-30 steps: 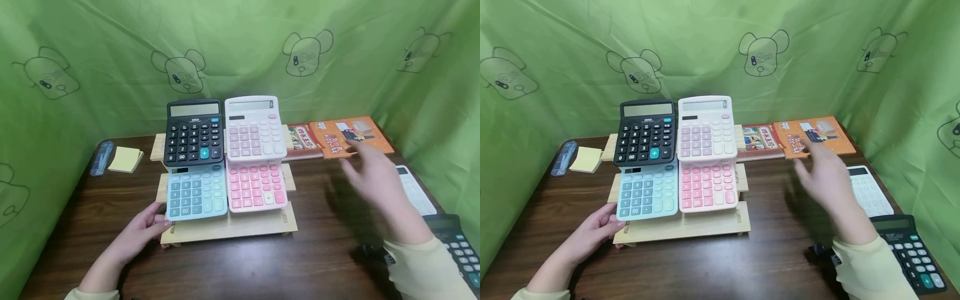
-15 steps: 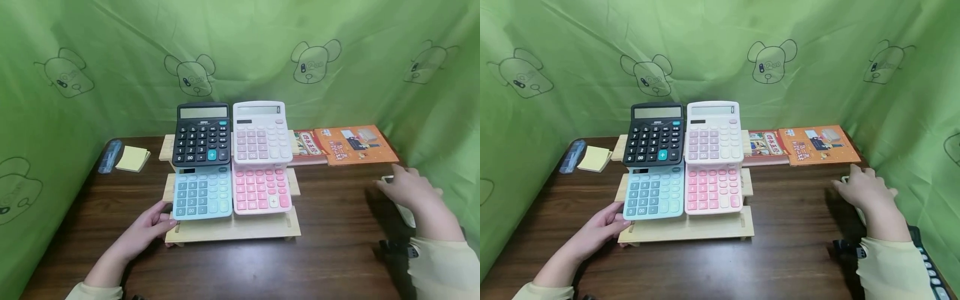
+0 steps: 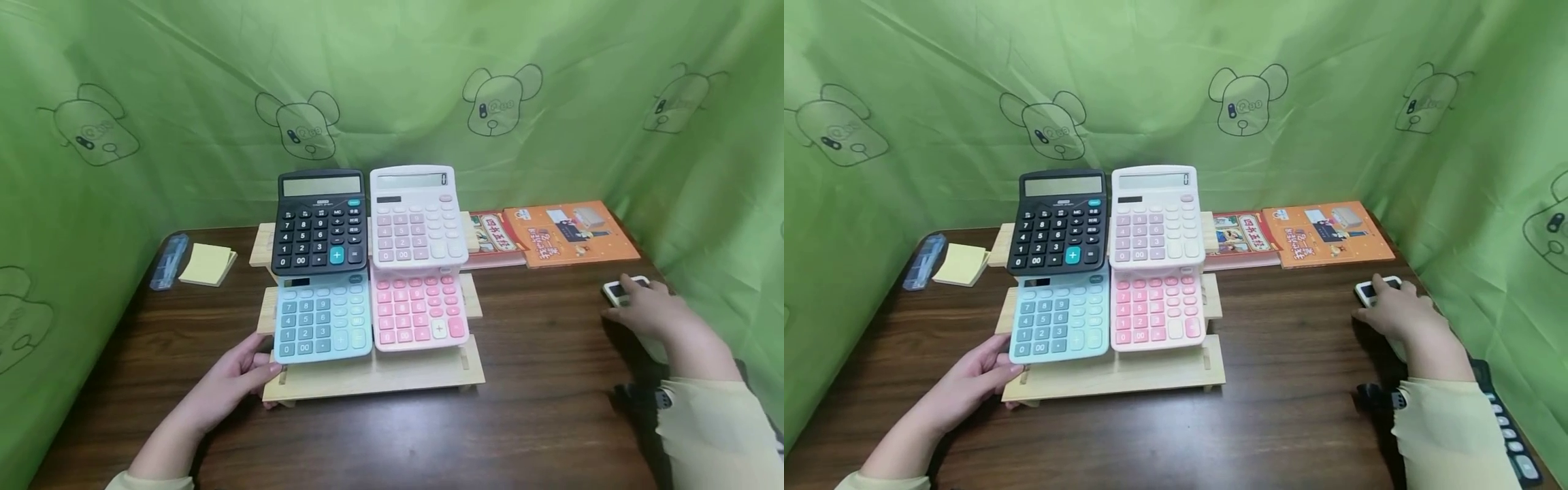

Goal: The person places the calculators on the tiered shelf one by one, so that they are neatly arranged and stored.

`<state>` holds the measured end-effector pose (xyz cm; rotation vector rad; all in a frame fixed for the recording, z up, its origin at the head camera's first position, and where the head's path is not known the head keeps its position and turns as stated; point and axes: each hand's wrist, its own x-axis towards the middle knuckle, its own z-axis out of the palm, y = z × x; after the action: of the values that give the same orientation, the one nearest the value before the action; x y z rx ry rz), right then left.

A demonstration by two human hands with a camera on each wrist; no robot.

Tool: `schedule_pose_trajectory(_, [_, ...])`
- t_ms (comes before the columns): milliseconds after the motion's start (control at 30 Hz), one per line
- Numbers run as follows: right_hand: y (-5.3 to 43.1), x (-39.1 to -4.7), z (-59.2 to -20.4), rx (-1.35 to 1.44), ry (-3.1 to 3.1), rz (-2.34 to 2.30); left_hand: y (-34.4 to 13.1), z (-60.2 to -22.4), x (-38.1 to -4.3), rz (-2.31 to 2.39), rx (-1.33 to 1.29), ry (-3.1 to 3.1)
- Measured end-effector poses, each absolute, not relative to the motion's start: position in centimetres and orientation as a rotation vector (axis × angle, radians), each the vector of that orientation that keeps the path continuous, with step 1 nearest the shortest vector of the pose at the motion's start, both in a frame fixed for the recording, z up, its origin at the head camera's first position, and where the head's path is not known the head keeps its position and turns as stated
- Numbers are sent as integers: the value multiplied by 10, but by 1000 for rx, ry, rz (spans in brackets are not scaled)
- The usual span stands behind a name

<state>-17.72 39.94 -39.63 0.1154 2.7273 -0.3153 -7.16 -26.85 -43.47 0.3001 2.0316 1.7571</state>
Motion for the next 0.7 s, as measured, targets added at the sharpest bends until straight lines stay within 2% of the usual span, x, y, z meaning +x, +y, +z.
schedule_pose_trajectory(267, [381,-180,-396,-70,2889,-140,-270,-434,-70,1761,301,2029])
schedule_pose_trajectory(700, [346,-180,-395,-151,2865,-176,-267,-432,-70,1769,314,2020])
